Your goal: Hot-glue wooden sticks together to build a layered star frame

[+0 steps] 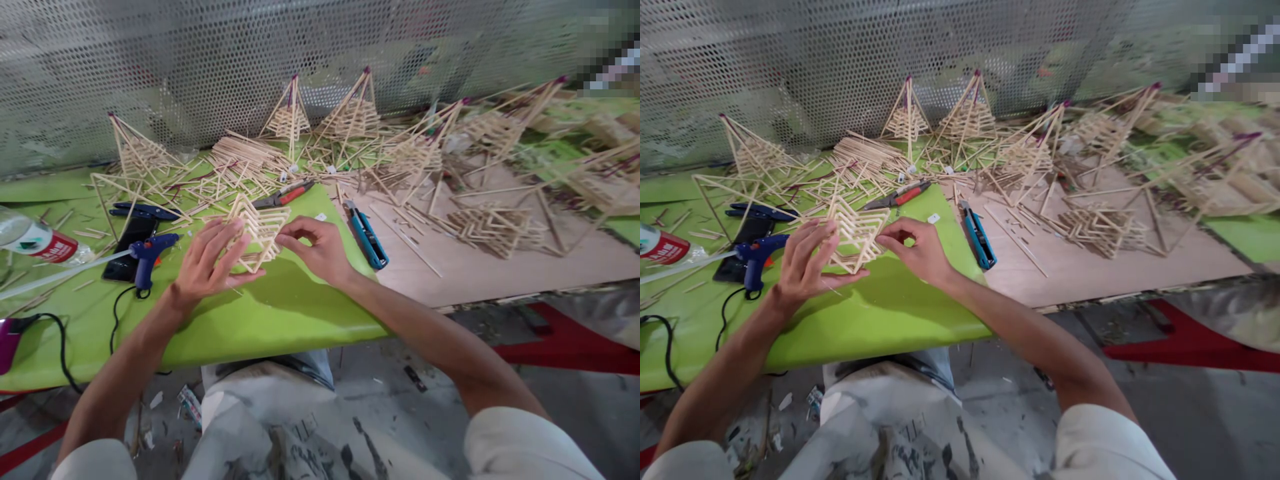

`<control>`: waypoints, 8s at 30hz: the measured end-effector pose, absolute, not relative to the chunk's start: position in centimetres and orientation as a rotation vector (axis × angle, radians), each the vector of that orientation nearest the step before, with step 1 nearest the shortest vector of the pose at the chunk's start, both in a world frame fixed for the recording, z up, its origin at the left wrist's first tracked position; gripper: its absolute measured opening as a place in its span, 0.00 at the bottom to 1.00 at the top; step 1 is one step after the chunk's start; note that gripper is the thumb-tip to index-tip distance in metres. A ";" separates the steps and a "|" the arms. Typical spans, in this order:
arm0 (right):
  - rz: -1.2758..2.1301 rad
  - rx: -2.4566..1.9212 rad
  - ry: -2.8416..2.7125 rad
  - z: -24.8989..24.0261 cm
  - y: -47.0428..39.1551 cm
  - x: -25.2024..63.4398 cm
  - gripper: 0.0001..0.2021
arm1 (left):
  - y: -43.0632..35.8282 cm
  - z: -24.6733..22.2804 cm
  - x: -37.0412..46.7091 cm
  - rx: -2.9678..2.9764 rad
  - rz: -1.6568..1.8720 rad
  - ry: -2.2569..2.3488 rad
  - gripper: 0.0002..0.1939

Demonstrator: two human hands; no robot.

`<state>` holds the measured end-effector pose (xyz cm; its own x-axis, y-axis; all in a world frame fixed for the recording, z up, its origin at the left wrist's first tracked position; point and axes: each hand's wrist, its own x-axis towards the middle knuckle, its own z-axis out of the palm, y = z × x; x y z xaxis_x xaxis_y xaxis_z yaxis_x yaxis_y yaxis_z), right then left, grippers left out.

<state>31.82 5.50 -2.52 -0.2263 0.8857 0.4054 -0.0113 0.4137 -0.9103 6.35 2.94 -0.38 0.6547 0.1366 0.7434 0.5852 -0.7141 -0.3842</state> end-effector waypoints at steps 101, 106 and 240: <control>1.049 -0.629 -1.797 -2.8 6.6 33.0 0.16 | 3.2 -1.0 6.2 -2.525 -1.222 -0.527 0.64; 1.167 -0.624 -1.707 -2.4 7.0 33.8 0.20 | 4.2 -1.0 4.5 -2.536 -1.519 -1.255 0.41; 0.591 -0.684 -1.428 -1.7 10.9 32.6 0.17 | 5.4 -1.7 5.8 -2.597 -2.846 -1.704 0.29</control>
